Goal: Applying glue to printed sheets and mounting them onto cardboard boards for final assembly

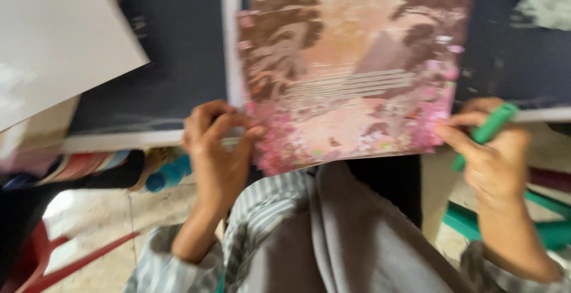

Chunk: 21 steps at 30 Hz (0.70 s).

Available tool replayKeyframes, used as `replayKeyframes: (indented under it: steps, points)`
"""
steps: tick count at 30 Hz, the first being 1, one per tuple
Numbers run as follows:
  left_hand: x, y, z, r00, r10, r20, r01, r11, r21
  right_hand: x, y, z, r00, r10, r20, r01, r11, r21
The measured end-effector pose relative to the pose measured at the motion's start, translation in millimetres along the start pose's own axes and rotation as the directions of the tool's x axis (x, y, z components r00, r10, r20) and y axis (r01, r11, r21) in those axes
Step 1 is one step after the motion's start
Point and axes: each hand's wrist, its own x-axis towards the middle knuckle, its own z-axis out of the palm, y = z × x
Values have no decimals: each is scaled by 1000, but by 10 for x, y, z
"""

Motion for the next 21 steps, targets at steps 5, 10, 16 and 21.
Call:
replayKeyframes:
  steps: [5,10,16,21]
  points:
    - [-10,-18,9,995,103,7,-103,995,8,50,-33,13,999,-26,-20,26,1000,7]
    - [-60,-17,7,1000,10,22,-12,993,113,78,-98,5,997,-47,57,44,998,55]
    - [-67,22,15,999,-25,30,21,994,107,82,-90,-2,987,-152,43,152,988,9]
    - [-45,79,-10,1000,-4,29,-1,985,170,77,-96,-2,979,-197,43,198,980,-6]
